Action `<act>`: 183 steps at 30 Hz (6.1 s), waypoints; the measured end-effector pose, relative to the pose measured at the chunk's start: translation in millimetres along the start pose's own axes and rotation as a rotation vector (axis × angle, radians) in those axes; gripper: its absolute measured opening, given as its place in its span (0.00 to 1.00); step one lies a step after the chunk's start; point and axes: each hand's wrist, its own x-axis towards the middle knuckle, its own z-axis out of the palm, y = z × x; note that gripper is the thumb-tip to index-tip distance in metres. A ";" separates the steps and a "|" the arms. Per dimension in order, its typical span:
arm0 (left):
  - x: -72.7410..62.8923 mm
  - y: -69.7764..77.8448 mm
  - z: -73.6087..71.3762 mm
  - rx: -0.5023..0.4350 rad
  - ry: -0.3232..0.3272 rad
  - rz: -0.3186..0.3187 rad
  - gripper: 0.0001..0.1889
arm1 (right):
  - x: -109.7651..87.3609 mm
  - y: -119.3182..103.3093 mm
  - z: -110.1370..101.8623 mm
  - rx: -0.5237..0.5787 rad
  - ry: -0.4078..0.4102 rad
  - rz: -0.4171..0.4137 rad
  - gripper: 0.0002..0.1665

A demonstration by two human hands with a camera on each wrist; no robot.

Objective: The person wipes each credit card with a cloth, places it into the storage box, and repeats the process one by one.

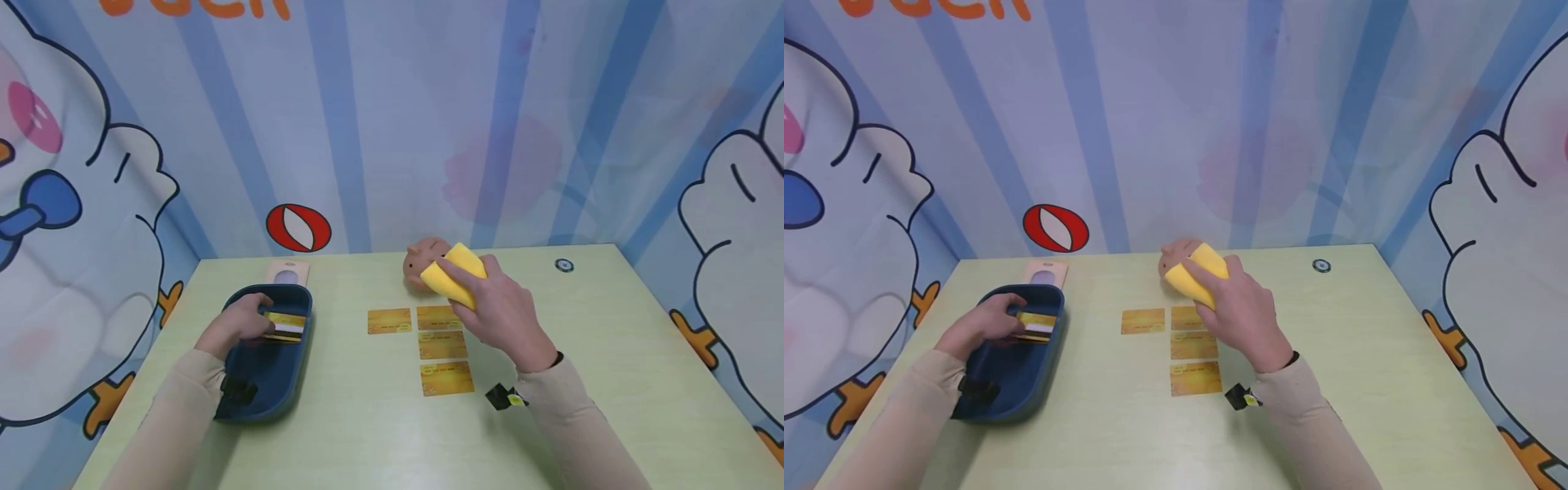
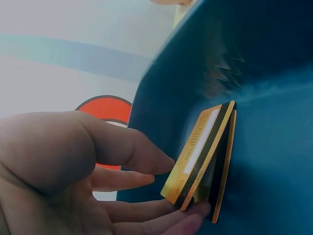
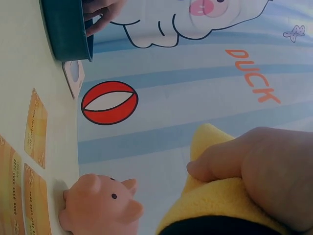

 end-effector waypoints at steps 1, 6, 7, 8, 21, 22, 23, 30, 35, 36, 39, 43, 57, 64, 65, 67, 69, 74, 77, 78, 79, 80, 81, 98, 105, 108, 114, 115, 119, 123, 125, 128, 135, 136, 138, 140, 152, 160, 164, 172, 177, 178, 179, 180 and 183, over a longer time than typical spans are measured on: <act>0.4 -0.3 -0.4 0.009 0.001 -0.006 0.32 | 0.1 -0.1 -0.1 0.001 0.000 0.000 0.40; 0.3 0.0 -3.3 0.040 -0.003 -0.026 0.33 | 0.5 -0.7 -0.2 0.001 0.005 -0.001 0.40; 0.0 0.1 -3.7 0.041 -0.006 -0.028 0.33 | 0.4 -0.8 -0.3 0.001 0.006 0.000 0.40; -0.4 0.4 -4.0 0.040 -0.009 -0.032 0.33 | 0.2 -0.8 -0.2 0.001 0.006 0.001 0.40; -1.6 0.2 -2.2 0.018 -0.034 -0.060 0.32 | -0.4 -1.2 -2.0 0.003 0.006 0.001 0.40; -1.7 0.0 -2.3 0.018 -0.035 -0.057 0.32 | -0.5 -1.2 -2.1 0.002 0.005 0.001 0.40; -1.7 -0.2 -2.5 0.019 -0.035 -0.057 0.32 | -0.6 -1.3 -2.3 0.000 0.004 0.002 0.40; -4.4 1.7 -5.2 0.018 -0.020 -0.035 0.31 | -0.5 -1.7 -2.8 0.002 0.008 0.000 0.40; -9.2 10.9 -7.5 0.060 0.043 0.024 0.30 | -0.3 -2.7 -3.8 0.012 0.008 -0.004 0.40; -11.0 14.3 -8.0 0.068 0.055 0.034 0.31 | -0.4 -2.8 -4.0 0.013 0.007 -0.004 0.40; -18.0 26.3 -9.0 0.061 0.074 0.081 0.31 | -0.7 -2.7 -4.3 0.015 0.003 -0.003 0.40; -31.1 47.3 -8.7 0.005 0.080 0.171 0.30 | -1.4 -2.8 -4.6 0.012 -0.006 0.004 0.40; -62.0 116.6 26.3 -0.155 0.120 0.446 0.26 | -0.9 -2.7 -4.4 0.016 -0.020 0.007 0.40; -58.9 147.5 60.5 -0.174 0.107 0.450 0.25 | -1.3 -1.5 -6.2 0.014 -0.012 0.007 0.40; -57.4 149.5 65.3 -0.179 0.106 0.451 0.25 | -1.2 -1.7 -6.0 0.015 -0.013 0.010 0.40; -52.9 150.4 74.7 -0.194 0.100 0.455 0.25 | -1.3 -2.4 -5.8 0.016 -0.021 0.019 0.40; -46.6 148.7 84.3 -0.210 0.093 0.460 0.24 | -1.6 -3.1 -5.6 0.013 -0.026 0.026 0.41; -25.8 139.2 106.4 -0.240 0.084 0.466 0.24 | -1.9 -3.2 -5.1 0.001 -0.033 0.033 0.41; -12.9 132.6 117.2 -0.250 0.105 0.462 0.25 | -1.6 -2.5 -4.5 0.002 -0.034 0.028 0.41; -8.5 130.5 120.5 -0.250 0.115 0.456 0.25 | -1.3 -2.4 -4.3 0.001 -0.035 0.027 0.41; -4.5 128.6 123.6 -0.249 0.124 0.449 0.26 | -1.2 -2.1 -4.0 0.001 -0.035 0.025 0.41; -0.7 126.6 126.5 -0.242 0.134 0.444 0.26 | -1.1 -2.0 -3.9 0.002 -0.035 0.024 0.41; 2.9 124.8 129.3 -0.237 0.142 0.434 0.27 | -0.9 -1.7 -3.7 0.002 -0.034 0.023 0.41; 27.4 99.6 150.7 0.005 0.281 0.415 0.31 | 0.9 -1.7 -0.9 0.001 -0.018 -0.008 0.40; 29.7 96.3 149.7 0.004 0.269 0.430 0.30 | -0.1 0.0 -0.4 0.005 -0.022 -0.011 0.40; 28.8 95.4 149.4 0.000 0.262 0.421 0.31 | -0.7 0.4 0.0 0.006 -0.025 -0.010 0.40; 29.8 92.8 149.7 -0.003 0.251 0.374 0.31 | -1.2 1.3 1.2 0.003 -0.025 -0.006 0.40; 30.2 92.4 150.0 -0.006 0.252 0.366 0.30 | -1.3 1.2 1.1 0.004 -0.025 -0.006 0.40; 30.5 91.7 151.5 -0.024 0.247 0.323 0.31 | -1.5 1.3 1.3 0.003 -0.023 -0.004 0.40; 31.3 91.7 153.2 -0.031 0.254 0.295 0.29 | -1.9 1.1 0.8 0.007 -0.019 -0.006 0.40; 30.9 92.4 153.5 -0.032 0.260 0.293 0.28 | -1.8 0.9 0.2 0.008 -0.015 -0.008 0.39; 30.3 94.0 153.2 -0.037 0.262 0.287 0.27 | -1.5 1.1 -0.5 0.010 -0.012 -0.009 0.38; 28.2 93.4 150.4 -0.024 0.267 0.281 0.27 | -1.6 1.9 -0.5 0.017 -0.016 -0.006 0.38; 27.8 93.0 149.6 -0.025 0.267 0.284 0.27 | -1.8 1.9 -0.5 0.017 -0.017 -0.006 0.38; 27.1 91.8 148.3 -0.021 0.273 0.301 0.27 | -2.0 2.0 -0.4 0.018 -0.017 -0.006 0.38; 26.8 90.6 146.8 -0.041 0.266 0.307 0.27 | -2.1 2.2 -0.2 0.017 -0.016 -0.007 0.38; 27.2 89.9 135.3 -0.270 0.161 0.291 0.30 | -2.0 1.0 -0.1 0.009 -0.026 -0.006 0.39; 16.3 95.7 118.8 -0.400 0.154 0.353 0.31 | -1.7 2.3 0.2 0.025 -0.025 -0.014 0.38; 7.8 103.6 112.6 -0.470 0.163 0.402 0.29 | -1.6 2.2 -0.1 0.031 -0.022 -0.018 0.38; -8.3 119.3 108.1 -0.595 0.095 0.506 0.29 | -2.2 -1.8 0.4 0.043 -0.017 -0.032 0.38; -16.5 126.7 107.6 -0.644 -0.015 0.570 0.30 | -3.2 -7.1 2.7 0.061 0.007 -0.063 0.40; -17.6 128.1 108.4 -0.652 -0.032 0.578 0.30 | -3.5 -8.8 3.3 0.066 0.015 -0.076 0.40; -18.4 129.4 109.5 -0.658 -0.043 0.588 0.30 | -3.7 -10.8 4.0 0.074 0.023 -0.088 0.41; -19.5 131.1 110.9 -0.664 -0.056 0.593 0.30 | -4.1 -12.6 4.9 0.079 0.031 -0.103 0.41; -22.8 137.1 116.1 -0.680 -0.085 0.603 0.32 | -5.0 -17.6 8.9 0.092 0.063 -0.161 0.42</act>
